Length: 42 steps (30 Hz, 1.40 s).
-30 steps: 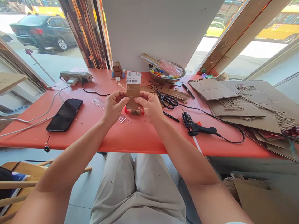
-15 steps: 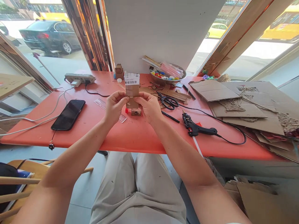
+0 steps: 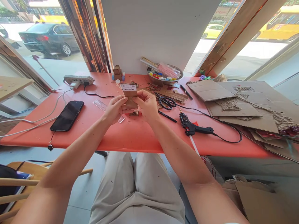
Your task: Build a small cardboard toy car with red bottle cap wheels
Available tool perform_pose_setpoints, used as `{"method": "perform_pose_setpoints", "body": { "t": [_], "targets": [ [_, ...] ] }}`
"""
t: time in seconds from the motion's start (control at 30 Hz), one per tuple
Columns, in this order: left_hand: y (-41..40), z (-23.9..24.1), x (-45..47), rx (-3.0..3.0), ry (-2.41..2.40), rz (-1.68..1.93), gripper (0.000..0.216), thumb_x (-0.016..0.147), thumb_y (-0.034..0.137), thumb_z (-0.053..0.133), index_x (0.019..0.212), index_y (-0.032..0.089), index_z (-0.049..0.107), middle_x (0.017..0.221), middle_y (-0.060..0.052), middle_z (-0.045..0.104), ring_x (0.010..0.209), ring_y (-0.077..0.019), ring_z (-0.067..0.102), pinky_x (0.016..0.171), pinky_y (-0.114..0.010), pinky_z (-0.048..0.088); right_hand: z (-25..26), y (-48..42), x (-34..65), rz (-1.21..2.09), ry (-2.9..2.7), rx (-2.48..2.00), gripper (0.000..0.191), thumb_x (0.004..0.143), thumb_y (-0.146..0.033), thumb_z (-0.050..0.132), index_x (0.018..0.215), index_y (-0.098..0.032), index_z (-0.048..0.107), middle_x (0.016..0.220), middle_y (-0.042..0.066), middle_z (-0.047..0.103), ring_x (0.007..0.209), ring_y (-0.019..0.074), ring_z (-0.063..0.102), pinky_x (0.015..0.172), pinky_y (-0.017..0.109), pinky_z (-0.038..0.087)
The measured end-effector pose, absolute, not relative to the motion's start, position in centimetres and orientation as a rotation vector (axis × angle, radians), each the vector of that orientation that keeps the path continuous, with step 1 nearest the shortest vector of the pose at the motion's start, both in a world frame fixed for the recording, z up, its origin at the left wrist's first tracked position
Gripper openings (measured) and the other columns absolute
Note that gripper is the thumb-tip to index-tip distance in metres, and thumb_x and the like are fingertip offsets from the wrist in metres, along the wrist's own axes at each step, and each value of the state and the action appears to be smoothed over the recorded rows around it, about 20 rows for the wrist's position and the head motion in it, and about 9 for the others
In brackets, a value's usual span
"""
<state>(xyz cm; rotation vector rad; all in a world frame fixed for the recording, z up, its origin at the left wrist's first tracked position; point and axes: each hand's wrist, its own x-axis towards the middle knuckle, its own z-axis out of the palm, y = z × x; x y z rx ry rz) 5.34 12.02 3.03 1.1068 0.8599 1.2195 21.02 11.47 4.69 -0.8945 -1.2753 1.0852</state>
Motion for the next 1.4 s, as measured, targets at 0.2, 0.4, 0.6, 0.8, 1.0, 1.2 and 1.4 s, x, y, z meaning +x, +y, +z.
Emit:
{"method": "perform_pose_setpoints", "body": {
  "t": [0.2,0.4,0.6,0.8,1.0,1.2,1.4],
  "targets": [
    [11.7,3.8,4.7,1.146,0.817,1.085,0.061,0.084,0.082,0.075,0.086,0.021,0.073,0.094,-0.017,0.083,0.106,-0.0383,0.085,0.089,-0.048,0.071,5.5,11.0,22.6,0.797,-1.609,-0.876,0.012,0.073,-0.021,0.062,0.072,-0.026,0.073,0.083,0.001,0.076,0.083,0.0202,0.066,0.080,0.034,0.054],
    [10.8,4.5,4.5,1.387,0.635,0.842,0.074,0.066,0.088,0.090,0.086,0.018,0.076,0.087,-0.014,0.079,0.092,-0.0324,0.082,0.074,-0.038,0.066,5.8,10.4,22.9,0.739,-1.666,-0.813,0.016,0.077,-0.017,0.068,0.068,-0.028,0.074,0.087,0.004,0.077,0.097,0.0253,0.072,0.097,0.042,0.058],
    [10.6,4.8,5.0,1.547,0.649,0.948,0.071,0.064,0.083,0.094,0.084,0.017,0.077,0.082,-0.009,0.077,0.081,-0.0266,0.076,0.067,-0.033,0.058,7.0,9.9,24.0,0.914,-1.680,-0.773,0.008,0.079,-0.027,0.073,0.077,-0.027,0.081,0.088,0.003,0.079,0.092,0.0232,0.074,0.089,0.038,0.059],
    [10.7,4.7,5.0,1.656,0.860,1.111,0.056,0.062,0.070,0.097,0.078,0.020,0.077,0.073,-0.004,0.070,0.066,-0.0190,0.059,0.058,-0.030,0.044,7.4,9.7,24.3,0.901,-1.734,-0.840,0.038,0.089,-0.063,0.076,0.089,-0.025,0.079,0.090,0.003,0.078,0.084,0.0199,0.067,0.079,0.033,0.053],
    [10.8,4.2,5.0,1.711,0.872,1.127,0.065,0.066,0.083,0.088,0.072,0.021,0.072,0.067,-0.002,0.064,0.062,-0.0164,0.051,0.057,-0.028,0.042,7.4,9.7,24.2,0.741,-1.923,-0.983,0.061,0.090,-0.080,0.071,0.070,-0.026,0.053,0.063,-0.004,0.053,0.064,0.0149,0.045,0.065,0.031,0.036],
    [10.3,4.5,5.0,1.737,0.839,1.059,0.073,0.068,0.091,0.084,0.068,0.020,0.071,0.066,-0.003,0.063,0.060,-0.0160,0.051,0.053,-0.028,0.042,7.3,10.0,24.1,0.813,-2.052,-0.910,0.068,0.093,-0.084,0.061,0.066,-0.026,0.038,0.063,-0.005,0.039,0.065,0.0133,0.035,0.063,0.031,0.029],
    [9.9,5.3,5.4,1.672,0.790,1.088,0.078,0.063,0.097,0.082,0.060,0.022,0.065,0.057,-0.001,0.052,0.052,-0.0134,0.042,0.045,-0.028,0.035,7.4,9.8,23.5,0.824,-2.016,-0.819,0.069,0.095,-0.083,0.056,0.064,-0.026,0.034,0.064,-0.004,0.036,0.067,0.0139,0.035,0.064,0.031,0.032]
  ]
}}
